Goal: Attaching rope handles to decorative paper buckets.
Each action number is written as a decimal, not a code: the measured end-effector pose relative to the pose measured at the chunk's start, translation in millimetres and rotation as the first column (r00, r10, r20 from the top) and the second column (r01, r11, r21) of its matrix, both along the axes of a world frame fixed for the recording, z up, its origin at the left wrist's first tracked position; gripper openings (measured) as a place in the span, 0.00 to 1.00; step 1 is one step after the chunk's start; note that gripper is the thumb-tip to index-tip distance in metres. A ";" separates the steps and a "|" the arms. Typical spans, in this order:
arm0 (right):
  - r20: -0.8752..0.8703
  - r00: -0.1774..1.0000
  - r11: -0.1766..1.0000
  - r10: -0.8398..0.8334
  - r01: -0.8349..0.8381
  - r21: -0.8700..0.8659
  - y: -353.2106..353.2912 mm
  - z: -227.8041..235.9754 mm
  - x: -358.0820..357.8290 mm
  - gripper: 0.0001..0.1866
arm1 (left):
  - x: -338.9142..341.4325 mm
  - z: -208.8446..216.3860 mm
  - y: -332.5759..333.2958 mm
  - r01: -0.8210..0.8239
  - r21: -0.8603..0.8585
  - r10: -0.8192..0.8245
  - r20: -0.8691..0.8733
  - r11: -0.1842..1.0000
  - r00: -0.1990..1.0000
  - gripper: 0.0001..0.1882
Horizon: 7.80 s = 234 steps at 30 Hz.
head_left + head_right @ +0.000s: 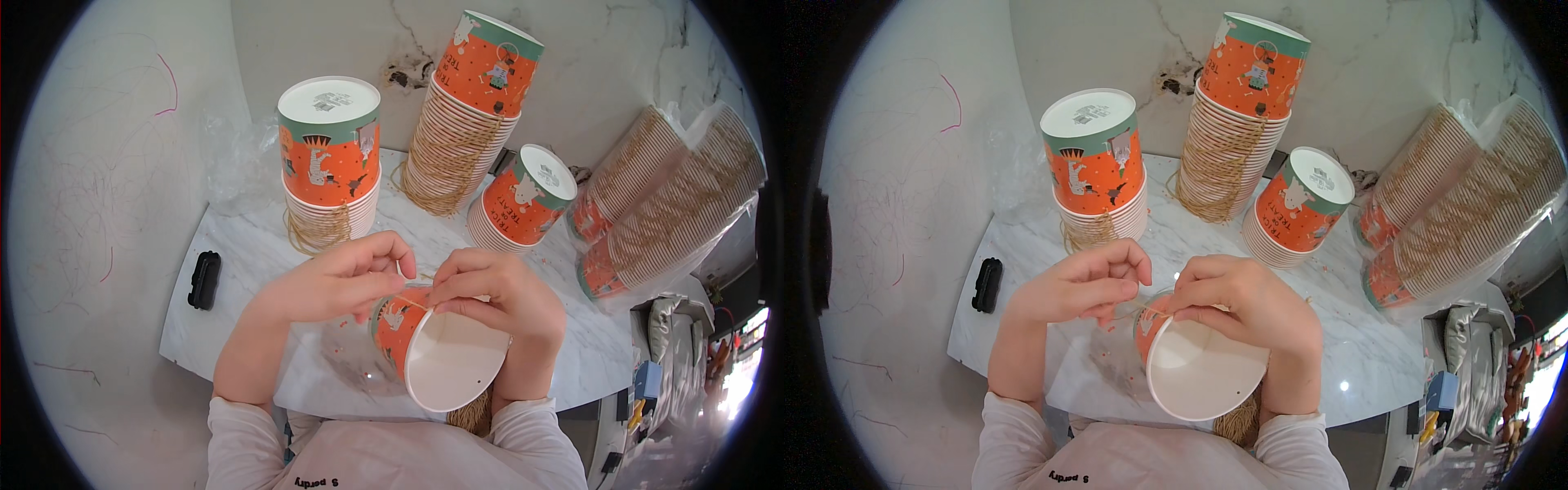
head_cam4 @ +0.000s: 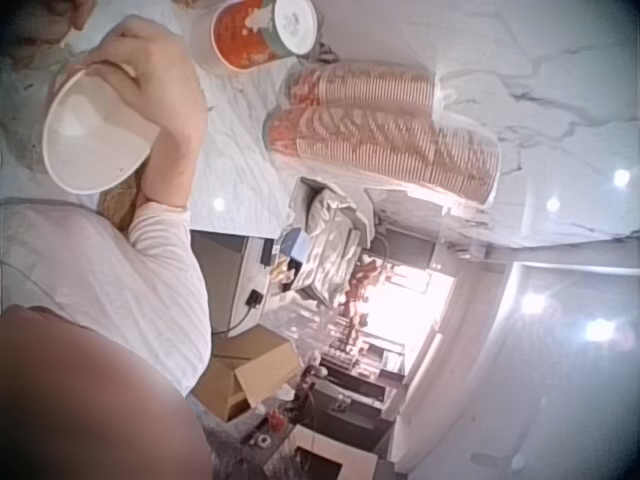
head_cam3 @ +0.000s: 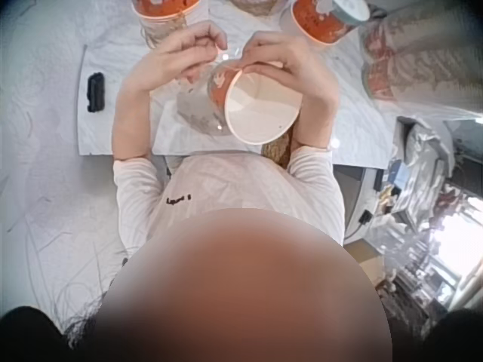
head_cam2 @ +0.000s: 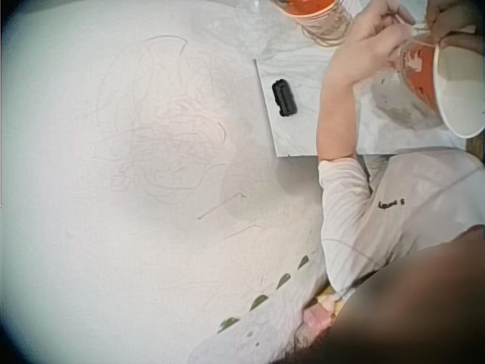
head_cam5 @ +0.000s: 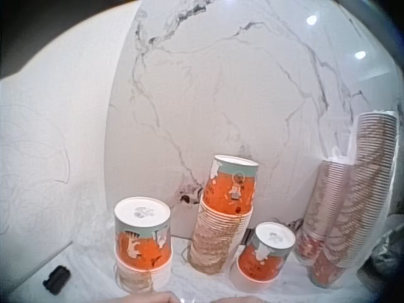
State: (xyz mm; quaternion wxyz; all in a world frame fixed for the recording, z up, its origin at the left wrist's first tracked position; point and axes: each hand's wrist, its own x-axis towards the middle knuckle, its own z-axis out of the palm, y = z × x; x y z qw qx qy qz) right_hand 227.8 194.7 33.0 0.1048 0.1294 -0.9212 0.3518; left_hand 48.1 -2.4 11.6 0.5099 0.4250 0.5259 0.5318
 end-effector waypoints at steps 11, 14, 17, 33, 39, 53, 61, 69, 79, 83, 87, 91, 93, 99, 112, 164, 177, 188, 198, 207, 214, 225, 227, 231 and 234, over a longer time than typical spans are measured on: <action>0.100 0.992 0.995 -0.074 0.080 -0.061 11.3 -4.3 -8.3 0.06 | -17.9 5.3 -11.2 -0.012 0.073 0.058 -0.670 0.997 0.740 0.11; 0.144 0.986 0.995 -0.089 0.096 -0.038 4.9 -11.6 -19.5 0.07 | -12.3 0.2 -6.0 -0.028 0.113 0.102 -0.739 0.993 0.666 0.11; 0.161 0.981 0.993 -0.104 0.110 -0.032 -3.5 -24.7 -31.3 0.07 | -10.5 -11.6 -1.9 -0.084 0.187 0.199 -0.781 0.979 0.592 0.09; 0.217 0.971 0.820 -0.104 0.207 -0.533 -3.1 -35.0 -38.4 0.07 | -3.3 -17.3 5.5 -0.153 0.131 0.190 -0.852 0.980 0.488 0.09; 0.204 0.979 0.743 0.006 0.132 -0.656 -2.1 -36.6 -39.1 0.07 | -0.8 -16.7 6.7 -0.162 0.106 0.174 -0.854 0.981 0.490 0.10; 0.110 0.952 0.879 -0.285 0.306 -0.367 -8.2 -34.2 -41.5 0.07 | -6.8 -11.1 -4.3 -0.243 0.205 0.307 -0.787 0.948 0.536 0.06; 0.002 0.954 0.887 -0.298 0.278 -0.369 -13.2 -37.7 -45.5 0.08 | 2.1 -0.6 0.7 -0.255 0.232 0.345 -0.662 0.939 0.665 0.08; 0.098 0.983 0.843 -0.154 0.182 -0.506 -14.1 -39.3 -46.0 0.10 | -2.4 -5.7 6.9 -0.285 0.187 0.341 -0.549 0.940 0.763 0.06; 0.147 0.985 0.824 -0.089 0.156 -0.544 -13.7 -35.1 -41.6 0.13 | -5.4 -17.5 12.8 -0.317 0.199 0.374 -0.508 0.927 0.776 0.10; 0.083 0.990 0.790 -0.113 0.141 -0.597 -14.9 -32.3 -40.0 0.13 | -2.1 -11.4 14.8 -0.280 0.098 0.288 -0.534 0.955 0.795 0.11; -0.049 0.992 0.869 -0.115 0.077 -0.489 -10.6 -35.4 -40.6 0.09 | -3.2 -20.7 19.2 -0.205 0.097 0.226 -0.437 0.974 0.870 0.11; -0.074 0.991 0.883 -0.111 0.065 -0.465 -12.0 -31.5 -37.8 0.06 | -1.7 -23.9 23.4 -0.237 0.067 0.246 -0.232 0.969 0.941 0.07; -0.067 0.978 0.901 -0.198 0.155 -0.405 -13.2 -30.6 -35.4 0.05 | -1.9 -20.7 24.2 -0.251 0.044 0.255 -0.173 0.967 0.951 0.06; -0.006 0.967 0.893 -0.255 0.233 -0.384 -17.1 -30.2 -34.2 0.08 | -6.5 -18.6 24.4 -0.263 0.002 0.262 -0.098 0.965 0.960 0.04; -0.038 0.937 0.909 -0.348 0.327 -0.260 -22.6 -26.8 -33.5 0.09 | -10.8 -23.5 26.1 -0.250 -0.034 0.244 -0.119 0.968 0.962 0.06; -0.144 0.942 0.907 -0.303 0.239 -0.347 -20.2 -29.1 -37.7 0.05 | -3.1 -31.5 32.1 -0.307 0.166 0.339 -0.217 0.937 0.916 0.06; -0.006 0.986 0.577 -0.165 0.091 -0.812 -9.0 -34.5 -43.7 0.08 | 18.4 -36.1 38.1 -0.479 0.484 0.588 -0.094 0.732 0.804 0.05; -0.056 0.989 0.650 -0.136 0.046 -0.758 -13.9 -35.4 -43.8 0.05 | 21.4 -36.1 31.4 -0.503 0.505 0.626 -0.098 0.701 0.774 0.07; -0.077 0.993 0.581 -0.088 -0.011 -0.814 -15.6 -30.7 -39.8 0.07 | 29.5 -31.4 29.7 -0.461 0.672 0.747 -0.215 0.580 0.629 0.07; -0.067 0.996 0.554 -0.051 -0.028 -0.832 -15.4 -27.9 -39.5 0.06 | 25.1 -33.9 28.7 -0.446 0.636 0.642 -0.103 0.629 0.760 0.07; -0.052 0.997 0.527 -0.063 -0.011 -0.850 -17.4 -25.6 -37.6 0.06 | 27.2 -31.9 32.6 -0.443 0.619 0.489 0.108 0.649 0.866 0.06; -0.097 0.974 0.660 -0.207 0.065 -0.748 -30.1 -22.3 -33.3 0.03 | 30.8 -27.8 25.3 -0.501 0.595 0.696 -0.143 0.629 0.704 0.08; -0.099 0.970 0.664 -0.223 0.076 -0.744 -32.3 -21.4 -32.4 0.04 | 32.6 -26.6 24.6 -0.506 0.593 0.711 -0.167 0.626 0.683 0.08; -0.168 0.955 0.731 -0.246 0.068 -0.679 -33.1 -22.7 -32.0 0.06 | 33.8 -26.2 23.2 -0.535 0.599 0.740 -0.151 0.596 0.655 0.08; -0.235 0.935 0.806 -0.265 0.081 -0.586 -33.3 -25.4 -34.6 0.07 | 35.8 -22.1 21.0 -0.551 0.580 0.734 -0.124 0.600 0.668 0.08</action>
